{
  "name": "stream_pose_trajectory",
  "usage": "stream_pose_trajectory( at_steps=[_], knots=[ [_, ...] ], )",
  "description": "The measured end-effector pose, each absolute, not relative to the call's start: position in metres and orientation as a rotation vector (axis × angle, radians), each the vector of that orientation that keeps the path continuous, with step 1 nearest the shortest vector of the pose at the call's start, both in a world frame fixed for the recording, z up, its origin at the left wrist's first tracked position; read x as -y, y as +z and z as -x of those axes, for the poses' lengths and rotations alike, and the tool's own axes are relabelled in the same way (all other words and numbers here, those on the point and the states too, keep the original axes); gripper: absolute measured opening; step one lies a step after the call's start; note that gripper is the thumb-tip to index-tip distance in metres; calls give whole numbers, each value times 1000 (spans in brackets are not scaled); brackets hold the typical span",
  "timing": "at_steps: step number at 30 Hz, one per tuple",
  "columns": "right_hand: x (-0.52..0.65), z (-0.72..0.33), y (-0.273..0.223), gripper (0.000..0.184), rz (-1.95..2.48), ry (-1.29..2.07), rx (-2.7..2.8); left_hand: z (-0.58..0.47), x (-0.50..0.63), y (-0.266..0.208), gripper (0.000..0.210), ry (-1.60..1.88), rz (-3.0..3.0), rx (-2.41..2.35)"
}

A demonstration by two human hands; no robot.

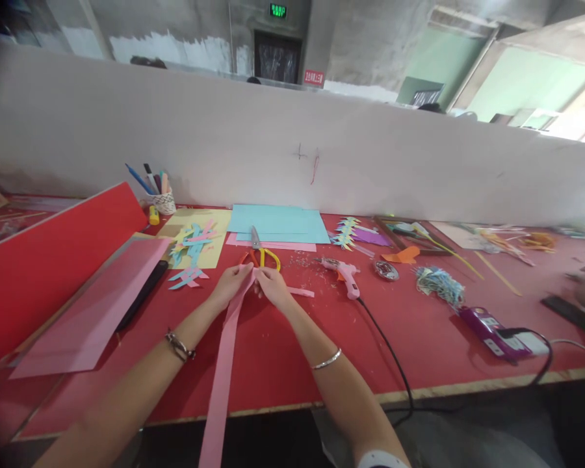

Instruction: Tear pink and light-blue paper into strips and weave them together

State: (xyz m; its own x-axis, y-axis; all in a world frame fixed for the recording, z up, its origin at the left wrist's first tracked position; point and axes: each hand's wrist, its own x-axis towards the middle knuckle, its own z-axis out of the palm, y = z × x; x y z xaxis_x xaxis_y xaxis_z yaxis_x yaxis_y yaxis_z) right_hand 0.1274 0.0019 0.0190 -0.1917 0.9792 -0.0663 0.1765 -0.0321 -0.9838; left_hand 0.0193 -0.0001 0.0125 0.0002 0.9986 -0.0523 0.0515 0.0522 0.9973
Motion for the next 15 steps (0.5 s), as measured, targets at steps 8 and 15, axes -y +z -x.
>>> stream_pose_trajectory(
  at_steps=[8,15],
  knots=[
    [0,-123,12,28,1280,1226,1443,-22,2,11,39,1246,-1096,-1316],
    [3,-121,10,28,1255,1151,1473,-21,2,7,38,1297,-1024,-1347]
  ],
)
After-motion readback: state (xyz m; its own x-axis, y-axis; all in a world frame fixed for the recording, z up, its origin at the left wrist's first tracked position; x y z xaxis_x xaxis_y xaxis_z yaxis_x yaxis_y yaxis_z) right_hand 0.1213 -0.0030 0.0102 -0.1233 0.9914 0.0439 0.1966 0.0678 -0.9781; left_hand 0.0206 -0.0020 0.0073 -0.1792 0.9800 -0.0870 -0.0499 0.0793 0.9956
